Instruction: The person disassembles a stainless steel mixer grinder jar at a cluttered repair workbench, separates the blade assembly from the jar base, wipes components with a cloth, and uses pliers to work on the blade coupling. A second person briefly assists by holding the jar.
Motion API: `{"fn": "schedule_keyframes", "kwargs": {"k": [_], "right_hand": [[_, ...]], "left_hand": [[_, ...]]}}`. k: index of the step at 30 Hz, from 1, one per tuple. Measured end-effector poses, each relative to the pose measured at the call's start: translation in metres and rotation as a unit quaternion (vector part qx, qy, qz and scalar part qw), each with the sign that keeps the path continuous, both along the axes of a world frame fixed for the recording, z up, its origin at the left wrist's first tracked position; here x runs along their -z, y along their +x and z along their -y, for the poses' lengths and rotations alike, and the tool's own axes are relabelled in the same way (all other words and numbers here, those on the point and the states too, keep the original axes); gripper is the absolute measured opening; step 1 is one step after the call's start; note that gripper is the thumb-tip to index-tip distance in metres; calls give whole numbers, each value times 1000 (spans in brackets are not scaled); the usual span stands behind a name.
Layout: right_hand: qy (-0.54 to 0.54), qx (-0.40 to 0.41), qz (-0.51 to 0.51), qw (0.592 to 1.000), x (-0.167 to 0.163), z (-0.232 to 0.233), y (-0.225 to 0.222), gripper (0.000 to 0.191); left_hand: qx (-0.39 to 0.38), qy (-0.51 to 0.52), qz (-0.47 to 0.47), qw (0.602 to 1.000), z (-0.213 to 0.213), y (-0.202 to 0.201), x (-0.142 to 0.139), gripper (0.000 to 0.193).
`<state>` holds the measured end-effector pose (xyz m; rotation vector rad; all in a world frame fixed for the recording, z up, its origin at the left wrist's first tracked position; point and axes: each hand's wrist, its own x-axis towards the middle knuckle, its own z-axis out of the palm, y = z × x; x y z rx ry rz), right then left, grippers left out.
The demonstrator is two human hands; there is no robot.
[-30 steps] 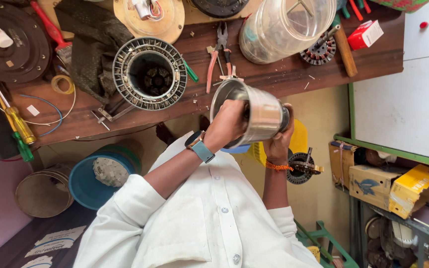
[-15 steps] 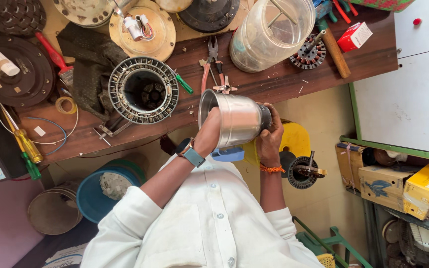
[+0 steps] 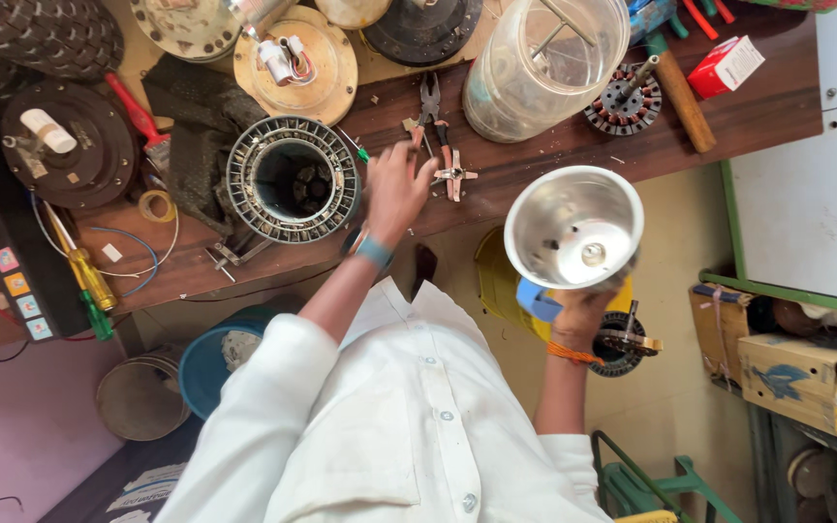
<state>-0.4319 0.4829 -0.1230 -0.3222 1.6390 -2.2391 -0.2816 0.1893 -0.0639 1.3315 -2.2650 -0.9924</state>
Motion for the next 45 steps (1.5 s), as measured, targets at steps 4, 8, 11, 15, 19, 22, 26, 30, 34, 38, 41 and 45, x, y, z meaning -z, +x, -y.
{"fn": "schedule_keyframes", "kwargs": {"k": [4, 8, 11, 15, 19, 22, 26, 30, 34, 38, 41, 45], "right_hand": [[-59, 0, 51, 997, 2, -15, -11, 71], [-208, -12, 148, 967, 0, -19, -9, 71], [-171, 25, 114, 978, 6, -17, -4, 69], [-201, 57, 93, 973, 11, -16, -5, 63], [-126, 93, 35, 987, 11, -16, -16, 56], [-198, 82, 72, 974, 11, -16, -28, 58], [-286, 56, 141, 946, 14, -17, -40, 67], [-231, 60, 101, 966, 19, -18, -45, 73], [-214, 56, 87, 971, 23, -20, -44, 76], [-219, 55, 122, 967, 27, -22, -41, 78], [-214, 47, 109, 970, 29, -22, -40, 79], [-225, 37, 134, 964, 31, -19, -44, 79]], "left_hand": [[-72, 103, 164, 978, 14, -61, 30, 112], [-48, 96, 262, 959, 9, -82, 35, 131], [-34, 82, 268, 959, 19, -79, 34, 97], [-60, 102, 274, 955, 38, -88, 25, 84], [-72, 105, 139, 982, 51, -86, 13, 100], [-65, 34, 15, 997, 40, -76, 13, 78], [-26, -9, 83, 996, 24, -63, 25, 49], [-72, 12, -4, 997, 34, -52, 39, 18], [-173, -14, -36, 984, 47, -39, 41, 13], [-191, -23, -6, 981, 43, -31, 32, 16], [-98, -22, 71, 992, 25, -31, 28, 26], [-57, 17, 115, 992, 12, -34, 38, 44]]}}
